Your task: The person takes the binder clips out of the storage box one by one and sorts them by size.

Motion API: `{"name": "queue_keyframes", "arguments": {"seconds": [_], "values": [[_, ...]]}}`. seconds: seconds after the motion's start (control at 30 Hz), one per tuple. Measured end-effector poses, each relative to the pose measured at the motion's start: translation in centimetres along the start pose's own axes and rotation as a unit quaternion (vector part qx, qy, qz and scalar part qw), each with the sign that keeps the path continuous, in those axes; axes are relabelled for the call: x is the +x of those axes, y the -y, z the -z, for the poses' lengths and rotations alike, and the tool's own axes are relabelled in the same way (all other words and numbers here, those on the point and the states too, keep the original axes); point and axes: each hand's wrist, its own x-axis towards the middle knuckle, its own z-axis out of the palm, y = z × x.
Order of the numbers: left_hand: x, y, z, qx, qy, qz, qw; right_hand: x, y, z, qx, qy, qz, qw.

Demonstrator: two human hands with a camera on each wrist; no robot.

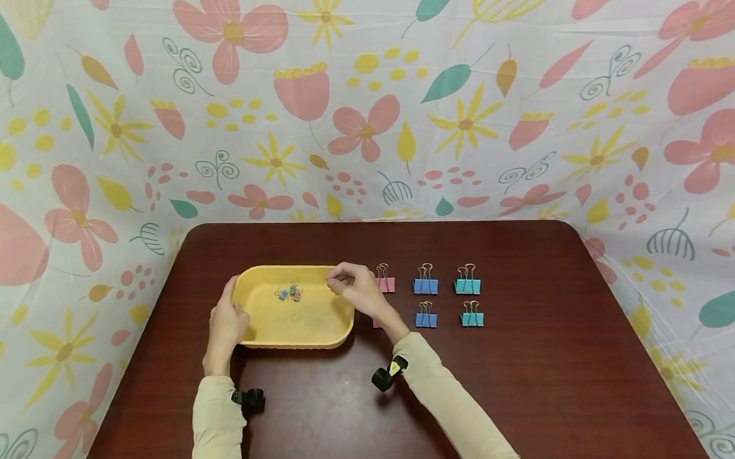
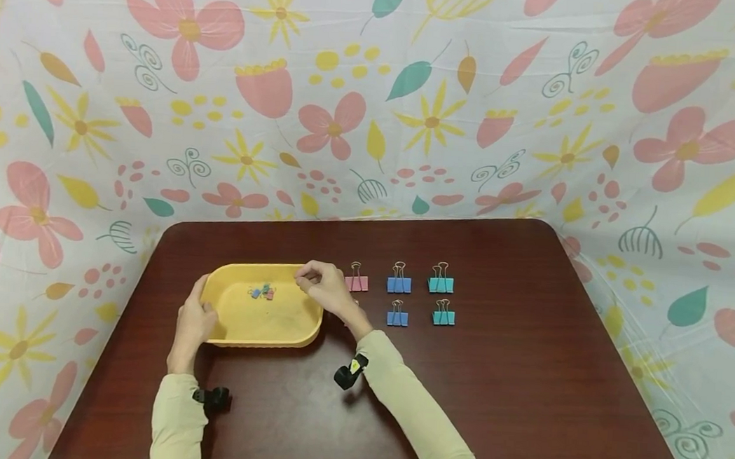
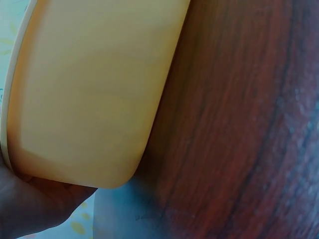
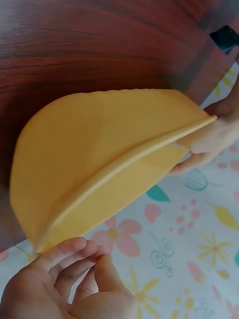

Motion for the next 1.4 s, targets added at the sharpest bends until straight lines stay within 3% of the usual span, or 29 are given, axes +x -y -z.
{"name": "queue_keyframes", "arguments": {"seconds": [0.5, 0.73, 0.93, 1.4], "values": [[0.0, 0.1, 0.2, -0.002, 0.001, 0.006, 1.0, 2.3, 1.4, -4.2, -0.005, 0.033, 0.021, 0.9992], [0.0, 0.3, 0.1, -0.002, -0.006, 0.007, 1.0, 3.4, 1.9, -5.8, 0.035, 0.08, 0.002, 0.9962], [0.2, 0.1, 0.0, 0.004, -0.012, -0.006, 0.9999, 4.2, 1.6, -7.0, 0.037, 0.082, -0.013, 0.9959], [0.5, 0.1, -0.1, -0.001, -0.016, 0.0, 0.9999, 5.4, 0.2, -9.1, 0.027, 0.096, -0.074, 0.9923]]}}
